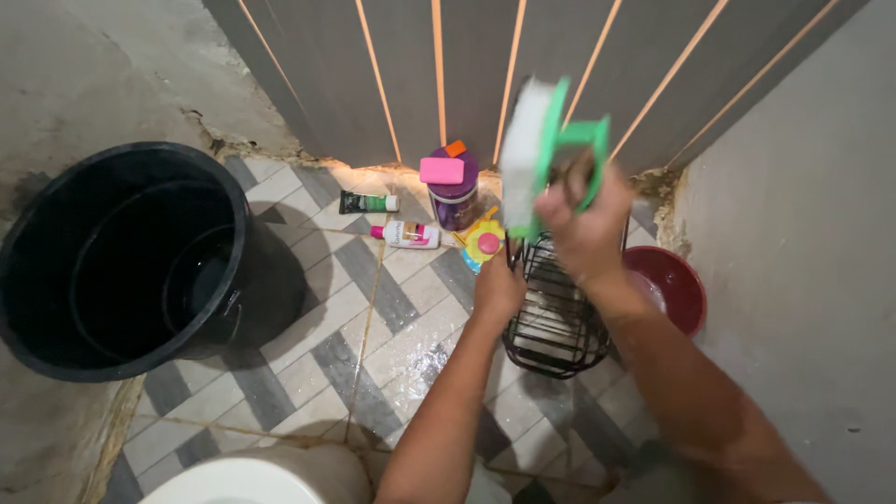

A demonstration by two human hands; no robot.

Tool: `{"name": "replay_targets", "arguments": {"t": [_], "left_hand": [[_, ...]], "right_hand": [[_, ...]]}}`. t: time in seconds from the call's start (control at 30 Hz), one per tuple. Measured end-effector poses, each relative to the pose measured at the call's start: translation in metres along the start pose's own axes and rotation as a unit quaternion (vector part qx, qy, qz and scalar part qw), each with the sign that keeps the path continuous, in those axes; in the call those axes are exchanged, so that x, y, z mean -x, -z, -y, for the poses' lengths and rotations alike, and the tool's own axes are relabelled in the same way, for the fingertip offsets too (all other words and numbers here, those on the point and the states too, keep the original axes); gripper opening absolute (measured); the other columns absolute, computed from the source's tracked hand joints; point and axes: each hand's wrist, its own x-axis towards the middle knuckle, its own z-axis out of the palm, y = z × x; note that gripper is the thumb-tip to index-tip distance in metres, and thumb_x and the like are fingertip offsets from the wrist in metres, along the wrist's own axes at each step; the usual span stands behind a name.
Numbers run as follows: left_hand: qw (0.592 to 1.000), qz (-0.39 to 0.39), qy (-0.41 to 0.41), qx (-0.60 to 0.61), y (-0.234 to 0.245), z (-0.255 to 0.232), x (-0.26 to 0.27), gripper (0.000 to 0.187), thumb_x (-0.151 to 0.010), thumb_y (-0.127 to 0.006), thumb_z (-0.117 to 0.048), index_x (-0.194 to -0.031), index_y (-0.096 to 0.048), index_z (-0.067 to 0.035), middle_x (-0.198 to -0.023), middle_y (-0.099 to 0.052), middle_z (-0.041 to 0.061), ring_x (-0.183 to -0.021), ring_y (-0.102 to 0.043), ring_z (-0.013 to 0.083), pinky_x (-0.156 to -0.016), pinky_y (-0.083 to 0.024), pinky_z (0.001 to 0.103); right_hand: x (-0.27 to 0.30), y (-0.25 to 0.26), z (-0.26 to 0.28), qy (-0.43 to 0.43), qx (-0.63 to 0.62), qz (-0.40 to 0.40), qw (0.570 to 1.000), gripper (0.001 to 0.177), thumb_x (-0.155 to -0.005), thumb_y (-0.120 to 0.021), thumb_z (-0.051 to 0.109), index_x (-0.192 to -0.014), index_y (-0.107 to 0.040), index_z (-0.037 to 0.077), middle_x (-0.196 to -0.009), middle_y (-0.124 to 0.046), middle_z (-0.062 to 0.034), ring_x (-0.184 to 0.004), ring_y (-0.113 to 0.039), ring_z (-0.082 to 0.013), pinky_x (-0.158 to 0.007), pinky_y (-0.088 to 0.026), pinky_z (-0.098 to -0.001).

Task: The person scrubs a metal wire organizer using a brush and soapy water in a bucket.

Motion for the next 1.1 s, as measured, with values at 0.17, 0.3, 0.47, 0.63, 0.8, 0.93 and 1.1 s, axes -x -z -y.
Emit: {"name": "replay_targets", "arguments": {"t": [0.17,0.3,0.47,0.63,0.8,0.93,1.1], "left_hand": [[0.999,-0.004,0.034,0.006,-0.001,0.001,-0.006,0.036,-0.093,-0.064,-0.013,-0.129,-0.059,-0.011,-0.104,-0.070,0.025,-0.098,-0.066,0.0471,-0.083,-0.052,0.055],[1.000,-0.004,0.003,0.016,0.010,-0.022,0.006,0.051,-0.088,-0.062,-0.010,-0.138,-0.058,-0.017,-0.101,-0.068,0.026,-0.094,-0.065,0.0483,-0.081,-0.052,0.054],[1.000,0.004,-0.004,0.004,0.008,-0.020,0.007,0.044,-0.090,-0.063,-0.011,-0.134,-0.060,-0.014,-0.100,-0.071,0.025,-0.096,-0.067,0.0465,-0.084,-0.052,0.054],[1.000,0.008,0.030,-0.001,0.002,-0.011,0.002,0.030,-0.093,-0.065,-0.015,-0.123,-0.066,-0.010,-0.100,-0.072,0.025,-0.098,-0.068,0.0457,-0.085,-0.053,0.054],[0.999,0.016,0.033,-0.029,-0.001,-0.017,0.006,0.037,-0.092,-0.064,-0.016,-0.128,-0.062,-0.011,-0.098,-0.070,0.027,-0.095,-0.065,0.0475,-0.083,-0.051,0.056],[0.999,0.009,0.004,-0.032,-0.005,-0.012,0.005,0.035,-0.093,-0.063,-0.015,-0.127,-0.062,-0.009,-0.097,-0.071,0.027,-0.095,-0.068,0.0465,-0.086,-0.053,0.054],[1.000,0.005,-0.004,0.015,0.009,-0.014,0.008,0.056,-0.087,-0.060,-0.009,-0.142,-0.057,-0.021,-0.096,-0.070,0.027,-0.093,-0.066,0.0466,-0.082,-0.053,0.054]], "right_hand": [[0.014,-0.009,-0.029,0.014,0.018,-0.017,1.000,0.063,-0.094,-0.070,0.069,-0.100,-0.052,0.009,-0.080,-0.046,0.0045,-0.068,-0.049,-0.0069,-0.057,-0.042,-0.0250],[-0.019,0.003,-0.015,0.027,-0.032,-0.080,0.996,0.063,-0.100,-0.065,0.070,-0.112,-0.058,0.008,-0.086,-0.052,0.0048,-0.074,-0.050,-0.0062,-0.064,-0.041,-0.0228],[0.001,0.006,-0.044,0.011,0.076,-0.077,0.994,0.062,-0.100,-0.061,0.072,-0.102,-0.053,0.011,-0.090,-0.056,0.0067,-0.079,-0.058,-0.0054,-0.068,-0.049,-0.0232],[0.037,-0.001,-0.075,-0.100,0.071,-0.069,0.990,0.066,-0.094,-0.076,0.061,-0.079,-0.043,0.006,-0.071,-0.047,0.0029,-0.067,-0.047,-0.0100,-0.060,-0.043,-0.0291],[-0.017,0.016,-0.058,-0.032,0.009,-0.138,0.990,0.059,-0.098,-0.073,0.060,-0.090,-0.048,0.007,-0.080,-0.048,0.0027,-0.074,-0.048,-0.0091,-0.064,-0.043,-0.0297],[-0.009,0.018,-0.076,-0.041,0.003,-0.135,0.990,0.059,-0.098,-0.071,0.063,-0.087,-0.049,0.009,-0.080,-0.050,0.0029,-0.072,-0.048,-0.0093,-0.063,-0.043,-0.0286],[0.051,0.006,-0.130,-0.134,0.077,-0.103,0.983,0.061,-0.094,-0.076,0.060,-0.077,-0.048,0.009,-0.070,-0.050,0.0018,-0.065,-0.048,-0.0087,-0.058,-0.043,-0.0284]]}}
